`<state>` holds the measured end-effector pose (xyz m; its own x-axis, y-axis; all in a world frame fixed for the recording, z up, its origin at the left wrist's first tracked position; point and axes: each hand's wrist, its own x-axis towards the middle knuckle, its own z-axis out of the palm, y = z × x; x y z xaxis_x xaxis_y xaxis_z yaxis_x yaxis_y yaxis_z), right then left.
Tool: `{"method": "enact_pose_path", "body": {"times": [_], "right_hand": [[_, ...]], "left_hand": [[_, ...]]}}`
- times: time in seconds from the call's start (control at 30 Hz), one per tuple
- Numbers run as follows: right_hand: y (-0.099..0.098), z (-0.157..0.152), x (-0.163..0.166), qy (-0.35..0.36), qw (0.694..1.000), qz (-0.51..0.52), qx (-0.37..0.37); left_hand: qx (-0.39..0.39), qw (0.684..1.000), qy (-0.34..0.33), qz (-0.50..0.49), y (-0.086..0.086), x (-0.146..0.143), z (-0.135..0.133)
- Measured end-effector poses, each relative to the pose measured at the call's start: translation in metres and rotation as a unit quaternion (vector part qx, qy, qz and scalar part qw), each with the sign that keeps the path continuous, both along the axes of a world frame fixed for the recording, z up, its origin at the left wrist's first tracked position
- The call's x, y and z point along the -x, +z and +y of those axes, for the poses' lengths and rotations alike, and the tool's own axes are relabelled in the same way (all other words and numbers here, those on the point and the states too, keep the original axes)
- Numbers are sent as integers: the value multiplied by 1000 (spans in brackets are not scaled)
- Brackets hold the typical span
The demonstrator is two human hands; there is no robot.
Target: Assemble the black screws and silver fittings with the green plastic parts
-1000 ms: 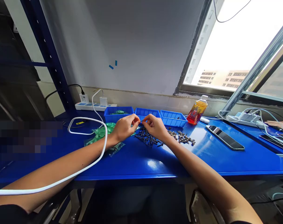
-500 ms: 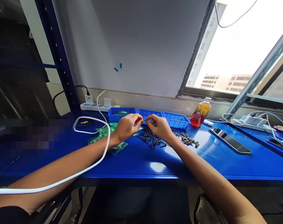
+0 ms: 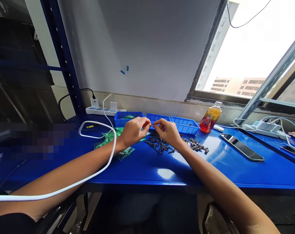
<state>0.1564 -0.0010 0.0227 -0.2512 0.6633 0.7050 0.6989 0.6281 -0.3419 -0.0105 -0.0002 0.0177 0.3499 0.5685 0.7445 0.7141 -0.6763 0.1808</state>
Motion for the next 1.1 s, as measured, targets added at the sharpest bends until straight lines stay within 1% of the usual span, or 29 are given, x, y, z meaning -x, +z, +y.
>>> {"method": "enact_pose_path", "body": {"times": [0.33,0.57,0.9,1.1], "right_hand": [[-1,-1,-3,16,999,-28,-19],[-3,0,-1,0,999,-32,-40],[-9,0,3,-43,998,-11,-39],[-11,2,4,-34,998,17,-40]], "left_hand": [[3,1000,3,11,1,-1,-3],[17,1000,4,-4,0,-2,-3],[55,998,-14,-40,0,-3,-3],[62,996,-22,-62,-2,-4,0]]}}
